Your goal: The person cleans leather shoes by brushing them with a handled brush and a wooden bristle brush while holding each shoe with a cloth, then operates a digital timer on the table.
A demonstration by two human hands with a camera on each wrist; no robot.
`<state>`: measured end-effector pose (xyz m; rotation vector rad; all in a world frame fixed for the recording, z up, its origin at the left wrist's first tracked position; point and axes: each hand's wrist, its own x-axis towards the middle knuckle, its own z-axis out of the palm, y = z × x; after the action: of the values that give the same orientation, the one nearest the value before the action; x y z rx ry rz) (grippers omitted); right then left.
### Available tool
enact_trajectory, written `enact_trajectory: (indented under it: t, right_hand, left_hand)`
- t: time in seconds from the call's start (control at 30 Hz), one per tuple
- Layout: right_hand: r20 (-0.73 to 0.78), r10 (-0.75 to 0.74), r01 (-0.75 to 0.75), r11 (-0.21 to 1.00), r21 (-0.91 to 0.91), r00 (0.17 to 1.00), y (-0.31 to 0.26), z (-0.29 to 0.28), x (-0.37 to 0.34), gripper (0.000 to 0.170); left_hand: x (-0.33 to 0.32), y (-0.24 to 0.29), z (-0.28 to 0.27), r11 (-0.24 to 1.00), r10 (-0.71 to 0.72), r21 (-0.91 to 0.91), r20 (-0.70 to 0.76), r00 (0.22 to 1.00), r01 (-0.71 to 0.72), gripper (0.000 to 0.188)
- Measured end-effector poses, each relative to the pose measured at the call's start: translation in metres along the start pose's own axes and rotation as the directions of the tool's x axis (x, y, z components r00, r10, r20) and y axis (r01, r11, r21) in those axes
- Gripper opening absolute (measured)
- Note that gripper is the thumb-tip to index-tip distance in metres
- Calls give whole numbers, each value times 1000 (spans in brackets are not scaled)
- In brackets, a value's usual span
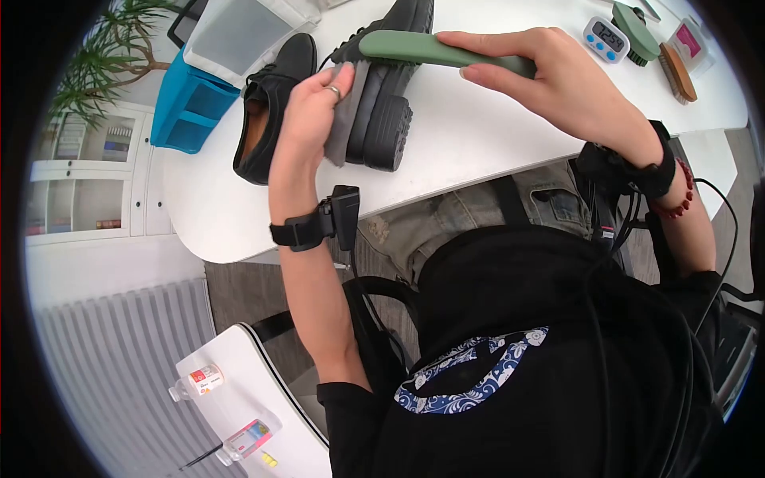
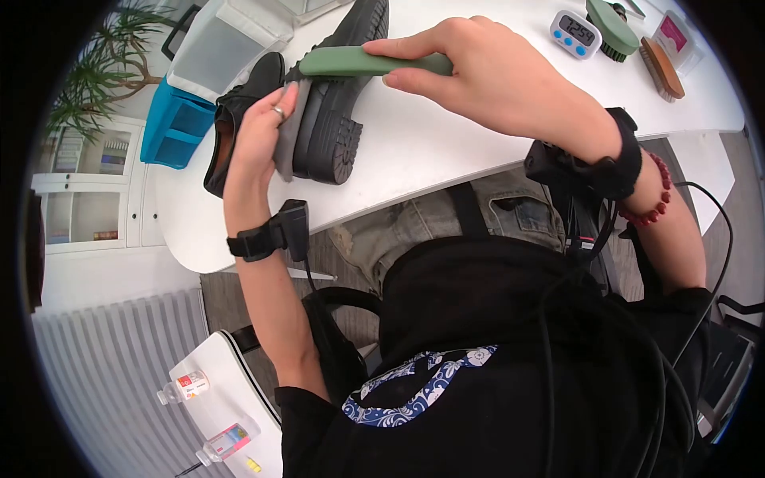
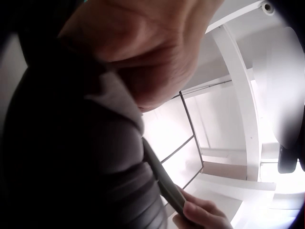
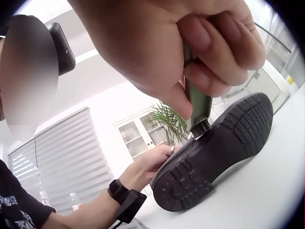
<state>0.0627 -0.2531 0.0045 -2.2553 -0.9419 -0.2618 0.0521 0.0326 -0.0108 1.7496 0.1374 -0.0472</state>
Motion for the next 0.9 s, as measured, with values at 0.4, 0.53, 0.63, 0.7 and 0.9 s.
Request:
enact_trajectory:
  t: [0.4, 0.53, 0.63, 0.7, 0.9]
  right_hand:
    - [282, 339, -283, 933, -221, 898, -53, -67, 15, 41]
    - [339, 380, -341, 925, -171, 861, -34, -61, 27, 42]
    - [173, 332, -306, 938, -163, 927, 16, -37, 28, 42]
    - [-38, 294, -296, 938, -181, 955, 24, -28, 27, 40]
    - [-138, 166, -200, 938, -283, 976, 51, -36, 25, 37]
  left_hand:
    - [0, 8, 9, 1000, 5, -3, 79, 997, -5, 28]
    - [-7, 14, 18, 1000, 14, 8, 76, 997, -14, 26]
    - [-11, 16, 22, 993, 56, 103, 72, 996, -64, 27]
    - [-14, 16, 26, 946, 149, 281, 61, 987, -160, 30]
    - [-40, 30, 52, 412, 368, 905, -62, 928, -103, 26]
